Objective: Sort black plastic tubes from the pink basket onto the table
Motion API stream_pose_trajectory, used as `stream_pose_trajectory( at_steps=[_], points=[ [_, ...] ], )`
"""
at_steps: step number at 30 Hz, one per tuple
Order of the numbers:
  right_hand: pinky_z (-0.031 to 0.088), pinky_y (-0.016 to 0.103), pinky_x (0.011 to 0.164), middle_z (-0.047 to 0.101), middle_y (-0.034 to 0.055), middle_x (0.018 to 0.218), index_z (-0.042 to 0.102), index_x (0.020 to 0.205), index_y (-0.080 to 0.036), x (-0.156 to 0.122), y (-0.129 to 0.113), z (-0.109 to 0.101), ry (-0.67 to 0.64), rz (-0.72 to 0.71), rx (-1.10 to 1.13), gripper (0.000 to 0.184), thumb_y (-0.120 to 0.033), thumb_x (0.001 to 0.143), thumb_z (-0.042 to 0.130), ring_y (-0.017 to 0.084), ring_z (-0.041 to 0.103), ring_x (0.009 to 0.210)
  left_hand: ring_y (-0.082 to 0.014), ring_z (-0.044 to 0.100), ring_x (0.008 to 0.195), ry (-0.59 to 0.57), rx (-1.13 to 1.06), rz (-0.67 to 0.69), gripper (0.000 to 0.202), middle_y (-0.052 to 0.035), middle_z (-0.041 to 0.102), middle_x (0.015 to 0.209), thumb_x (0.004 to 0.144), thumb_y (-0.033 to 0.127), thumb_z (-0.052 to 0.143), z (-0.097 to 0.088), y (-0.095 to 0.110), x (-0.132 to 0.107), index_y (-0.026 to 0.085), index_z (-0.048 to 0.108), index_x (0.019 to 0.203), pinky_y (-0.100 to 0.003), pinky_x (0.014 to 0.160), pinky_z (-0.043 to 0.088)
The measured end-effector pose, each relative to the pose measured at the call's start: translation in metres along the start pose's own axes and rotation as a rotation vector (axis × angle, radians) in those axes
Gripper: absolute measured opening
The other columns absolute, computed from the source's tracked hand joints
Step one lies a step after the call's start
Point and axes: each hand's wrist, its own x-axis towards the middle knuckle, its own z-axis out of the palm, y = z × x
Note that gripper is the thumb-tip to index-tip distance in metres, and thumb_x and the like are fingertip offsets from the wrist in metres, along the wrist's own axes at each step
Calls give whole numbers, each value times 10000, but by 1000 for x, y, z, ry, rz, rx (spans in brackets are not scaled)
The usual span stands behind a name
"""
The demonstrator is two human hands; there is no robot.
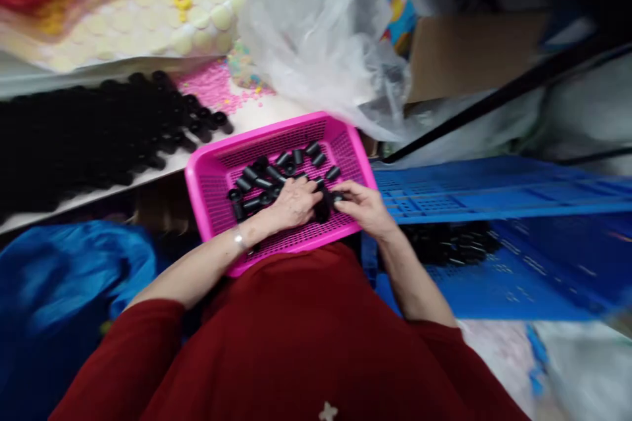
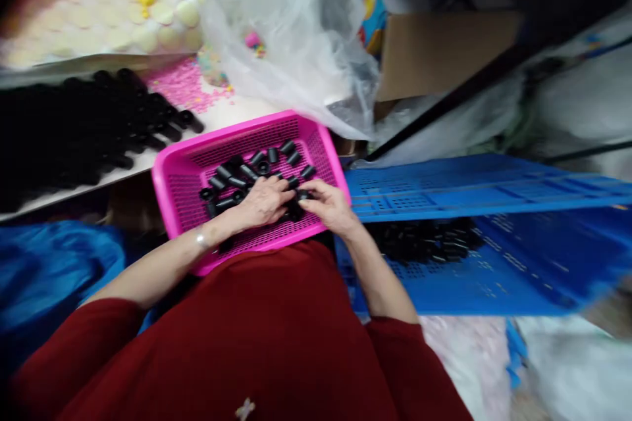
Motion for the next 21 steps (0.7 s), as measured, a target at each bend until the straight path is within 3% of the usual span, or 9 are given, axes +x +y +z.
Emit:
stream_pose_trajectory(
  at_steps=[4,7,11,14,16,18,21],
  points=[
    [538,377,844,598,8,930,607,962,-291,1,-4,15,-10,-13,38,345,-460,726,792,199,580,877,-292,575,988,63,-10,-28,148,-106,649,1030,868,231,558,13,-10,9,195,676,950,-443,863,461],
    [539,348,805,585,-4,920,574,991,-263,7,2,20,62,-53,32,451,-541,707,787,170,581,830,-283,618,914,111,-124,-15,119,-76,682,919,817,284,558,18,-21,15,220,643,869,-422,824,494],
    [572,338,724,597,-48,841,537,978,-292,8,6,22,216,-75,173,541,-620,629,789,147,611,715,-236,650,776,290,-523,-147,183,27,690,808,746,424,634,5,-23,10,287,637,867,-411,771,545],
    [596,364,701,611,-112,769,578,949,-364,4,-1,21,311,-79,149,456,-624,630,774,149,605,650,-184,652,779,307,-967,-264,235,163,694,795,679,473,769,-12,-11,2,388,662,870,-420,829,564],
    [609,396,785,635,-135,811,620,925,-406,0,-7,20,328,-106,128,381,-571,631,796,163,632,722,-159,649,819,297,-1222,-306,270,204,701,805,616,389,844,-23,1,-2,419,692,838,-409,875,558],
    [584,416,937,657,-131,903,662,919,-421,-5,-10,20,321,-141,134,349,-489,619,827,187,658,889,-141,640,824,303,-1401,-351,321,193,714,812,566,282,860,-30,13,-4,411,723,825,-373,868,553],
    [422,387,1170,651,-90,1067,709,948,-403,-9,-9,18,293,-186,180,350,-367,625,837,206,586,1179,-118,612,761,294,-1569,-402,342,126,725,785,522,198,810,-34,29,-1,350,755,823,-302,776,537]
  ],
)
